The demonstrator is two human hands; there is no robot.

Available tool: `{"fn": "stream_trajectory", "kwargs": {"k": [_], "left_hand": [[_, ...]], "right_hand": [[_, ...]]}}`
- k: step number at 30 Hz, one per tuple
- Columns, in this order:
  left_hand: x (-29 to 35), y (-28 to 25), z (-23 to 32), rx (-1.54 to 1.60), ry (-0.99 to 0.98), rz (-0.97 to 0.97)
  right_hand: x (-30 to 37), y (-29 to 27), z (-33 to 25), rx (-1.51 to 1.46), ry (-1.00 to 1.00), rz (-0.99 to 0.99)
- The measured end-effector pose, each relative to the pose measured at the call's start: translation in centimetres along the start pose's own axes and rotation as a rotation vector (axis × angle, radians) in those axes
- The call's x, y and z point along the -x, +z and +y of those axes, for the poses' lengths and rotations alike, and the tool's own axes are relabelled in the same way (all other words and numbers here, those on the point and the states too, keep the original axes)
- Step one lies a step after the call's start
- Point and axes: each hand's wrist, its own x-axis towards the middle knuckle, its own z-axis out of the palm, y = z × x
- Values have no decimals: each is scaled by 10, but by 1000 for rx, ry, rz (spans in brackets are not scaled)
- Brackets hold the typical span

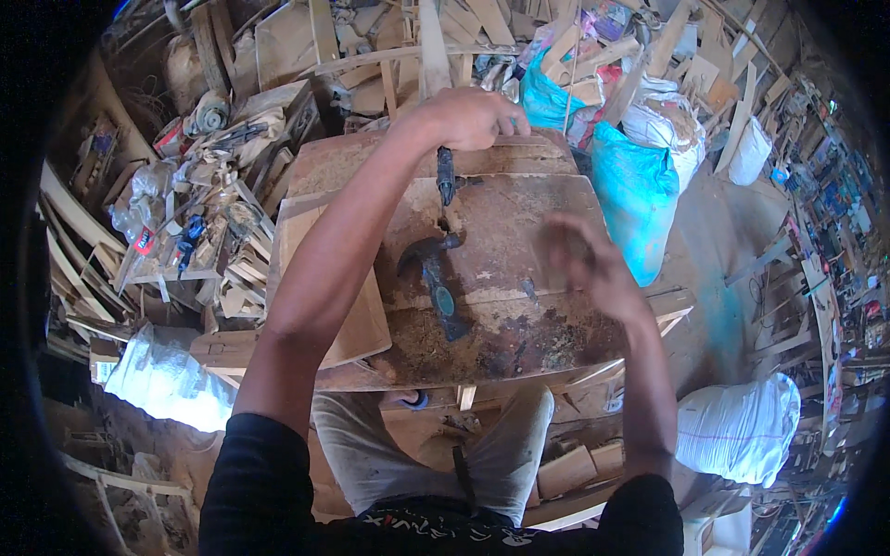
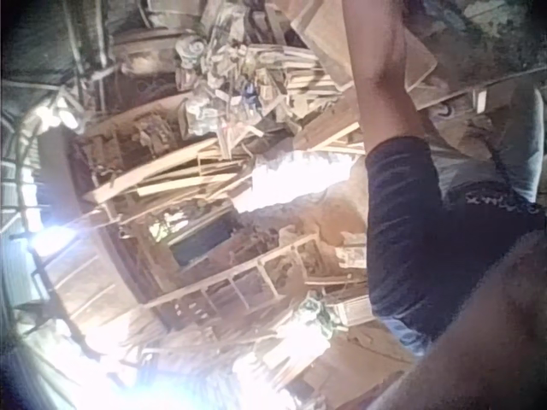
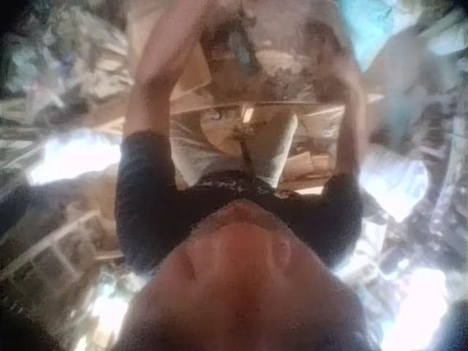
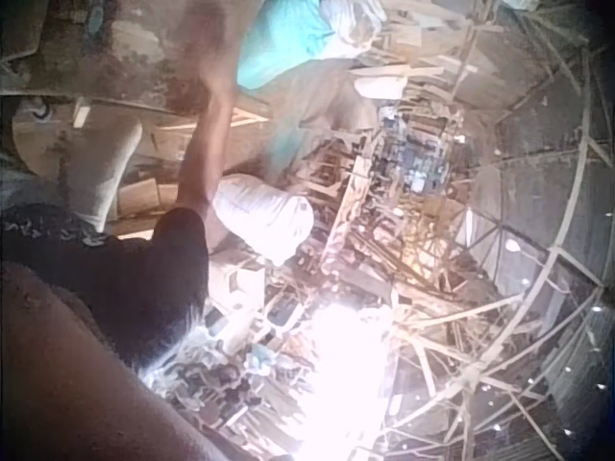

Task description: The person uses a saw to cut a curved shape into a piece of wood according to marked lines on a workbench. The person then picks up the cut piece and another wooden component from the floor.

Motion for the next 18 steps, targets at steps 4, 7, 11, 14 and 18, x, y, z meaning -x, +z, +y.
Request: {"fn": "stream_trajectory", "kwargs": {"k": [4, 7, 11, 14, 18], "left_hand": [[-6, -4, 3, 40, 14, 19], [-6, -5, 4, 21, 25, 34], [0, -4, 0, -1, 18, 29], [0, -2, 1, 10, 34, 27], [-2, -2, 7, -24, -6, 17]], "right_hand": [[-84, 32, 1, -163, -130, 101], [-116, 29, 24, -320, -113, -45], [-120, 48, 11, -239, -114, -30], [-135, 52, 19, -234, -190, -19], [-171, 50, 33, 292, -215, 275]]}}
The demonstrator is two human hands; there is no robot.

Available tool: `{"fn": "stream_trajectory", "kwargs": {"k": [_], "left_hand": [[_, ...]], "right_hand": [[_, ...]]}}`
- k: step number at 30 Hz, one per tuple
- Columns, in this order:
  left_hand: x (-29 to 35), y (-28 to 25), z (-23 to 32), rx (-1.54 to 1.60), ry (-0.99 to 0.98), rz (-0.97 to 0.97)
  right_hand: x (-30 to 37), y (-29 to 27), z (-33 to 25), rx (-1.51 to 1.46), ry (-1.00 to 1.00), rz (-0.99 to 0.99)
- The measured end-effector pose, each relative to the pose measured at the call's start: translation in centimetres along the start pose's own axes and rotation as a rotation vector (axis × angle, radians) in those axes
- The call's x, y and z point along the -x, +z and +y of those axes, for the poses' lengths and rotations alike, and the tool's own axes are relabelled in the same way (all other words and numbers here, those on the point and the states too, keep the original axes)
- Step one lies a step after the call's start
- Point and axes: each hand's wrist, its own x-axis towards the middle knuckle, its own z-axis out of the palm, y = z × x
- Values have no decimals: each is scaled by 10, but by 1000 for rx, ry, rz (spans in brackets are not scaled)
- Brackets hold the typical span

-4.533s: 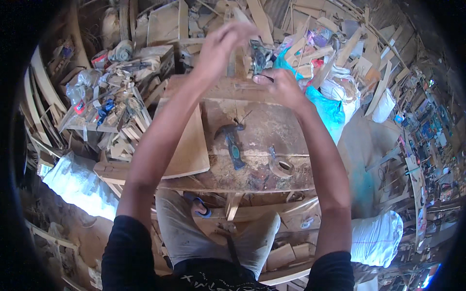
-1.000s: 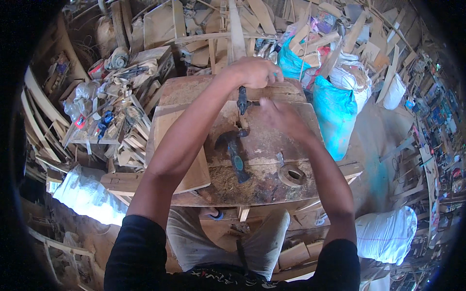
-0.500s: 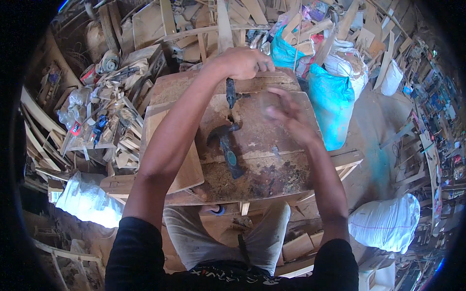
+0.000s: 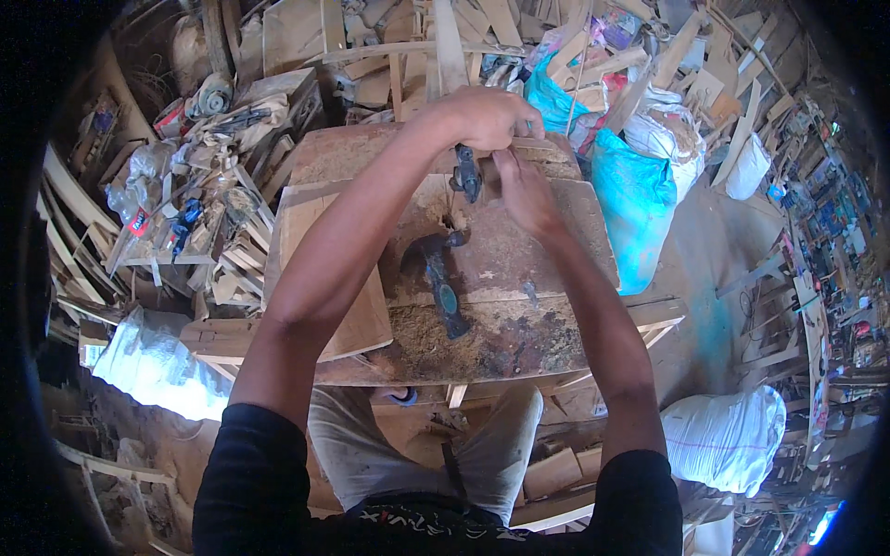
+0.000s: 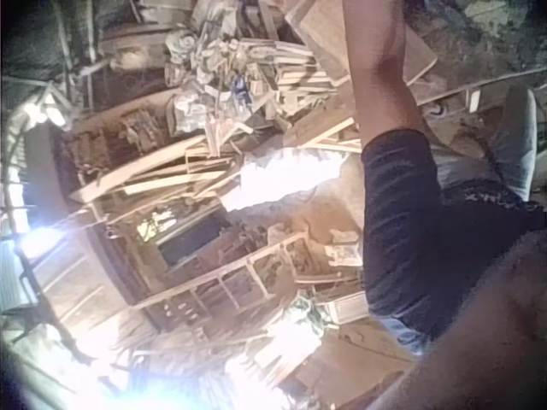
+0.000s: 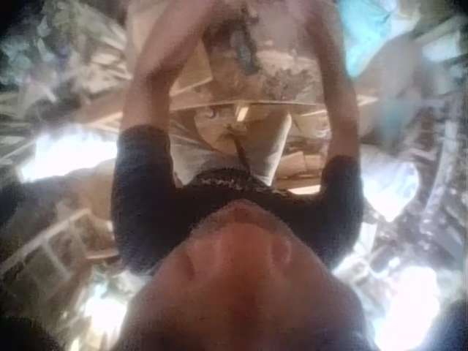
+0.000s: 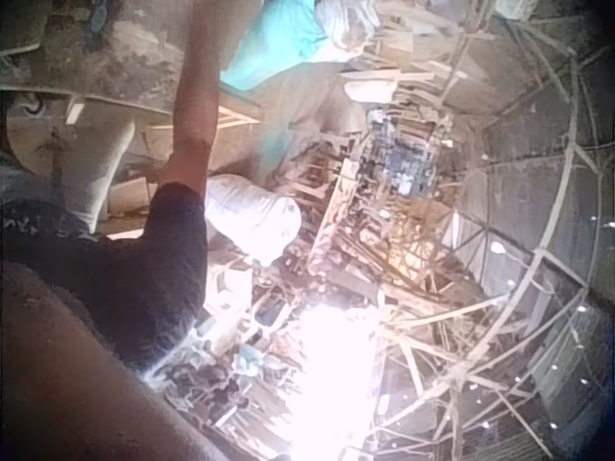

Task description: The person uses a saw to cut a curved shape into a piece of wood according to marked lines on a workbench. The person then picks up the cut piece and another wooden component from the floor.

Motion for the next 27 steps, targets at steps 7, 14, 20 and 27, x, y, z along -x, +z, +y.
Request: {"fn": "stream_trajectory", "kwargs": {"k": [7, 14, 20, 27], "left_hand": [[-8, 0, 1, 80, 35, 38], [28, 32, -85, 1153, -265, 955], [92, 130, -21, 1161, -79, 360], [91, 143, -3, 947, -204, 545]], "right_hand": [[-15, 12, 10, 141, 265, 63], [-43, 20, -12, 582, 1, 203], [-42, 7, -1, 855, -190, 112], [-34, 10, -27, 908, -370, 35]]}}
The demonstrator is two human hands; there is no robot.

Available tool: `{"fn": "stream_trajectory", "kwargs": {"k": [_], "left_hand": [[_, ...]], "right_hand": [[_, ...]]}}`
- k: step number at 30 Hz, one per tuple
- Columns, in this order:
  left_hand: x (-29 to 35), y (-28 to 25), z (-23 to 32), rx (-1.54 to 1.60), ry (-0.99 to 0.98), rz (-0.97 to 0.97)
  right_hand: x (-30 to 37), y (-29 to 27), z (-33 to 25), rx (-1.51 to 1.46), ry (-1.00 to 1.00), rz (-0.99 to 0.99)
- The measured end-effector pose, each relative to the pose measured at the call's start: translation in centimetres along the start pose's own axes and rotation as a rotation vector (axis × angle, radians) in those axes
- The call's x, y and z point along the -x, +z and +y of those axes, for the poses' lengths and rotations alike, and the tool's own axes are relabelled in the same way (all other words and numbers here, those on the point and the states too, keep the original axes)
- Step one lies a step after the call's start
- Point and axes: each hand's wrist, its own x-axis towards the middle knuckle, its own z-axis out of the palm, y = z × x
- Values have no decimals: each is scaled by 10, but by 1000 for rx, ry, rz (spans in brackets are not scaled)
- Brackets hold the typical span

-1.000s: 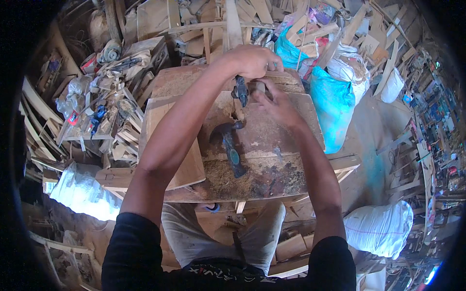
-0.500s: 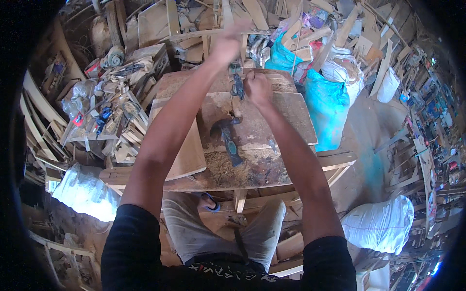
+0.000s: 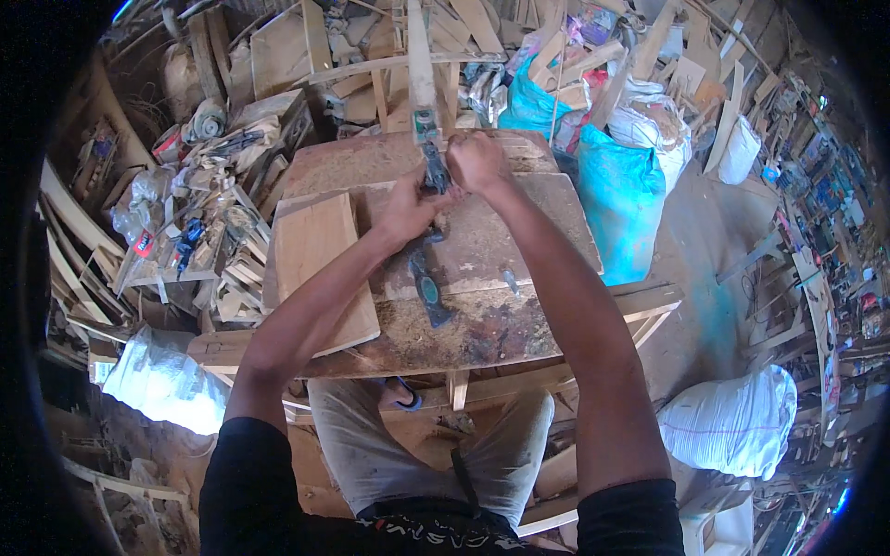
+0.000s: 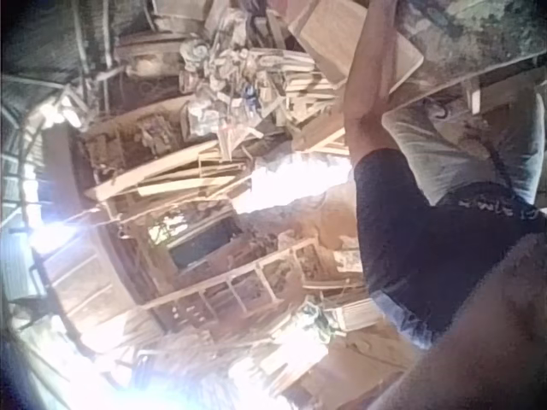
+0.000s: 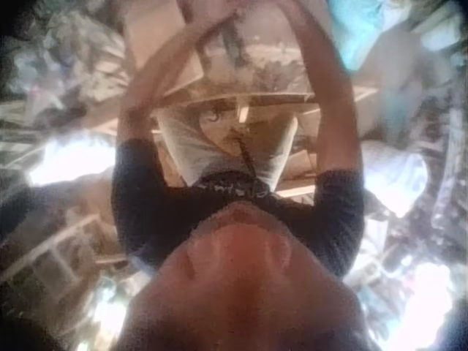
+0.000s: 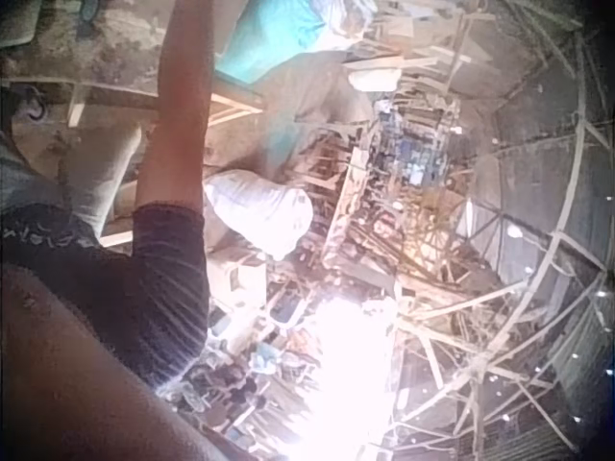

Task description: The person uses a saw to cut a curved shape into a piece of wood according to marked lines on a workbench. The person then picks up the cut piece and another wooden component from the floor.

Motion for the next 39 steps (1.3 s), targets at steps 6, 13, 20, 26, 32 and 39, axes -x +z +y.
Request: {"fn": "stream_trajectory", "kwargs": {"k": [6, 13, 20, 26, 32, 39], "left_hand": [[-8, 3, 18, 84, -184, -135], [79, -23, 60, -278, 63, -97], [191, -46, 116, -79, 184, 32], [249, -160, 107, -250, 143, 379], [285, -399, -80, -672, 0, 941], [221, -560, -251, -649, -739, 992]], "right_hand": [[-2, -2, 22, -76, 45, -111], [96, -25, -24, -658, 932, 283], [137, -139, -147, -1174, 495, 110], [106, -93, -85, -752, 333, 238], [83, -62, -114, -608, 379, 329], [95, -69, -112, -112, 424, 285]]}}
